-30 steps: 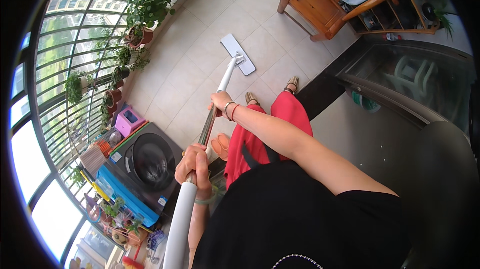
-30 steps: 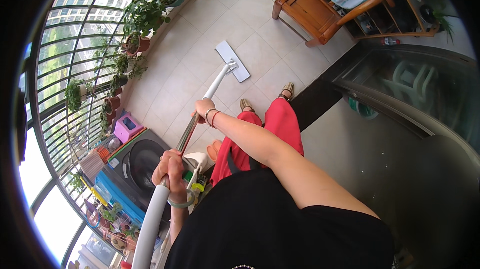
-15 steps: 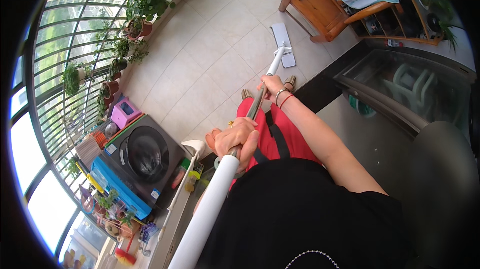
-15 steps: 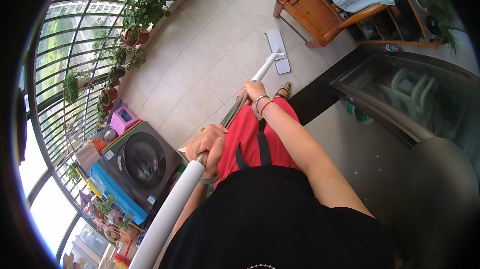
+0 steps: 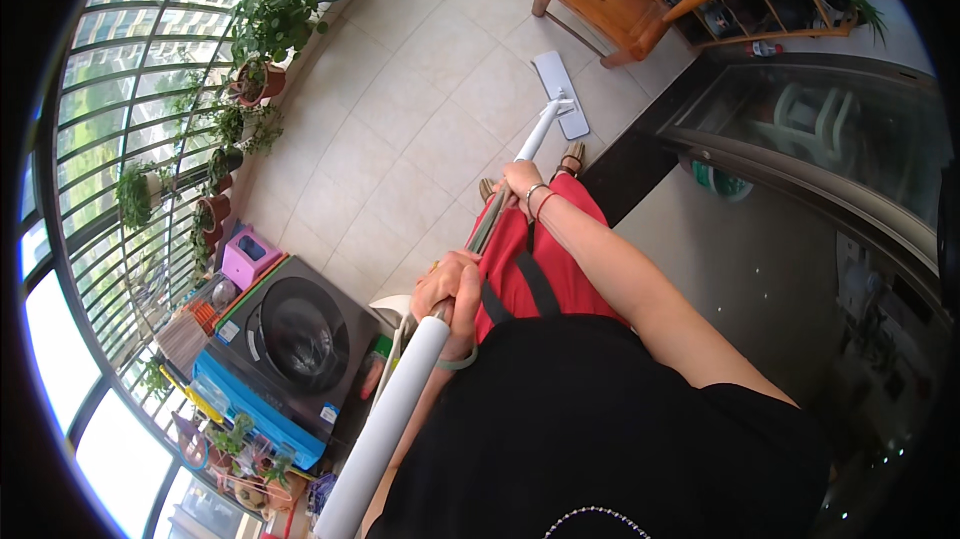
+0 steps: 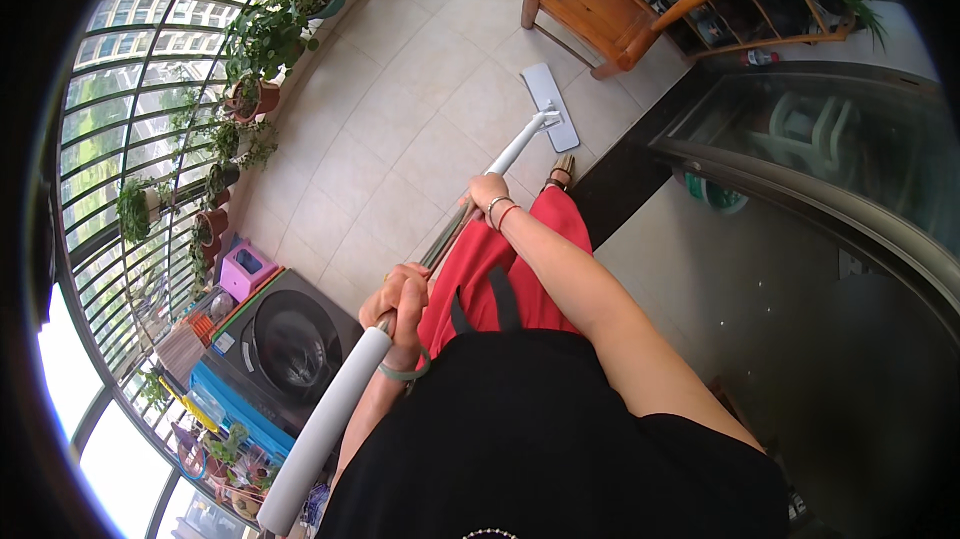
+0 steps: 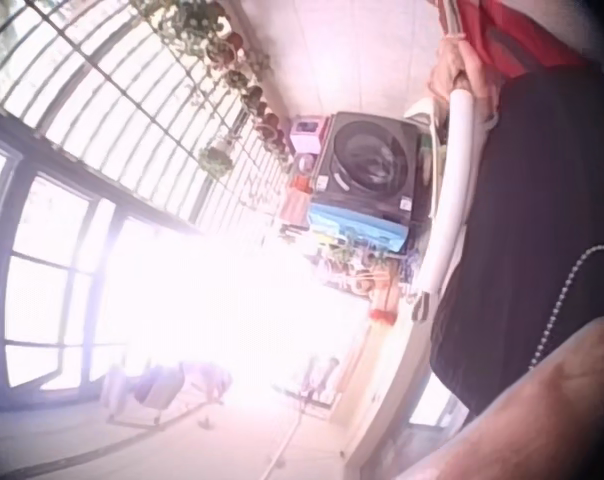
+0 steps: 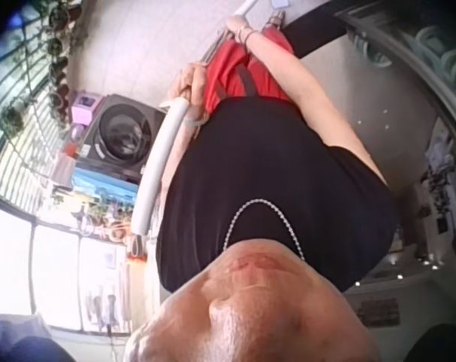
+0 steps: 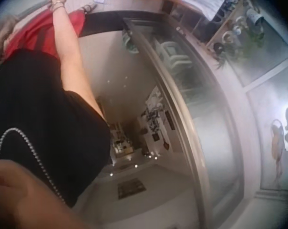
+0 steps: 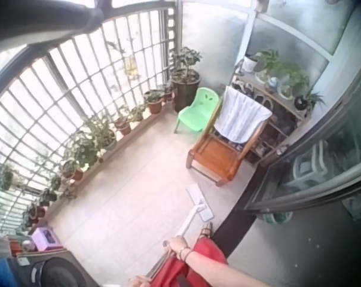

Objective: The person mops a tiled floor using a flat mop, moving back and forth across a balcony area and into an adjacent room. They navigate around potted plants, a washing machine, and a wooden chair while maintaining continuous contact with the floor.

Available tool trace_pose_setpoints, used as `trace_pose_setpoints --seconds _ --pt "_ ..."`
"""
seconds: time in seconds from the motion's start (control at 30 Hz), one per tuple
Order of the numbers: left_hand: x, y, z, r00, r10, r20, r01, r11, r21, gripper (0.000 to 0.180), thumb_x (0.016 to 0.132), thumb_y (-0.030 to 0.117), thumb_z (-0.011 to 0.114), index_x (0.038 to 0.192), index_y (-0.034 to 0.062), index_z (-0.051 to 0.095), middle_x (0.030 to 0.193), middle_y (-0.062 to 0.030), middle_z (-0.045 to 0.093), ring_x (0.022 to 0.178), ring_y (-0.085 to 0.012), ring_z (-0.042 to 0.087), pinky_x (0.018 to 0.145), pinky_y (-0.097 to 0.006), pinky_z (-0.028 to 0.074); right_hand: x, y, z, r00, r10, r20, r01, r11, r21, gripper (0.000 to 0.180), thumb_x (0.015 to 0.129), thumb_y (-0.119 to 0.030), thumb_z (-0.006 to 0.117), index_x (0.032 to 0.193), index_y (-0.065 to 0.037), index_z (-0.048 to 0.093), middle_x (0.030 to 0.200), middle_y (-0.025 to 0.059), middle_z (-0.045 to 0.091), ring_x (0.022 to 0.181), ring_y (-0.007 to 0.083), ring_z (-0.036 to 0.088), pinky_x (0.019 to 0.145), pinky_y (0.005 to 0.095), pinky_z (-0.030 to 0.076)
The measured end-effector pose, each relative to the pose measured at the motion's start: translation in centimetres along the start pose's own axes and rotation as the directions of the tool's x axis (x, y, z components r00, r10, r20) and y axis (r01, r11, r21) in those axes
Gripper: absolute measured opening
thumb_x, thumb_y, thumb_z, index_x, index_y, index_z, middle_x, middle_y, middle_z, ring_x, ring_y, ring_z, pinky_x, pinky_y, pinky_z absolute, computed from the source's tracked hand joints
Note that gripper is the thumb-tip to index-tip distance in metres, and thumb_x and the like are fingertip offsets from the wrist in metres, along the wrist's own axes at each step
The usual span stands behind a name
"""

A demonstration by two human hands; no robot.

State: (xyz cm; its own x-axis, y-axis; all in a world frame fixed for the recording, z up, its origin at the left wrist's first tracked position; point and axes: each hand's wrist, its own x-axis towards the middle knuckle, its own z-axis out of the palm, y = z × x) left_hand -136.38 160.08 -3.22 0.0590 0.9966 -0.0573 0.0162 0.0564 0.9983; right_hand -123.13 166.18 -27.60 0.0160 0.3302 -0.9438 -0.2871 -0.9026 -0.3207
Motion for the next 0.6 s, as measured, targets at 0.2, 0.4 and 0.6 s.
trace_pose_setpoints --seconds 0.2,0.4,0.6 --pt "-3.9 3.7 -5.5 0.982 0.053 -0.18 -0.038 0.996 0.087 0.028 0.087 -0.008 0.051 0.064 0.0045 0.043 0.06 -0.0047 0.051 0.059 -0.0146 0.049 0.079 -0.04 0.049 -3.3 4.0 9.7 0.969 0.153 0.194 -0.153 0.988 -0.015 0.016 0.085 -0.006 0.04 0.099 0.002 0.044 0.074 0.0221 0.066 0.041 0.0207 0.052 0.03 0.0298 0.024" --pt "-3.4 4.2 -7.1 0.978 0.135 -0.157 -0.109 0.981 0.16 0.025 0.087 -0.003 0.052 0.064 0.0039 0.045 0.06 -0.0043 0.051 0.058 -0.0147 0.048 0.074 -0.04 0.05 -4.5 3.0 12.6 0.934 0.154 0.323 -0.168 0.986 0.017 0.015 0.085 -0.007 0.046 0.097 0.001 0.044 0.075 0.0233 0.066 0.041 0.0167 0.051 0.03 0.0286 0.022" --pt "-1.2 2.9 -2.8 0.968 0.248 0.044 -0.252 0.959 0.132 0.027 0.083 0.0 0.061 0.062 0.005 0.045 0.057 -0.0049 0.049 0.055 -0.0177 0.048 0.067 -0.04 0.049 -5.6 0.2 6.5 0.971 0.094 0.219 -0.115 0.99 0.084 0.011 0.085 -0.009 0.05 0.088 0.002 0.047 0.07 0.0196 0.064 0.039 0.0145 0.047 0.031 0.0265 0.024"
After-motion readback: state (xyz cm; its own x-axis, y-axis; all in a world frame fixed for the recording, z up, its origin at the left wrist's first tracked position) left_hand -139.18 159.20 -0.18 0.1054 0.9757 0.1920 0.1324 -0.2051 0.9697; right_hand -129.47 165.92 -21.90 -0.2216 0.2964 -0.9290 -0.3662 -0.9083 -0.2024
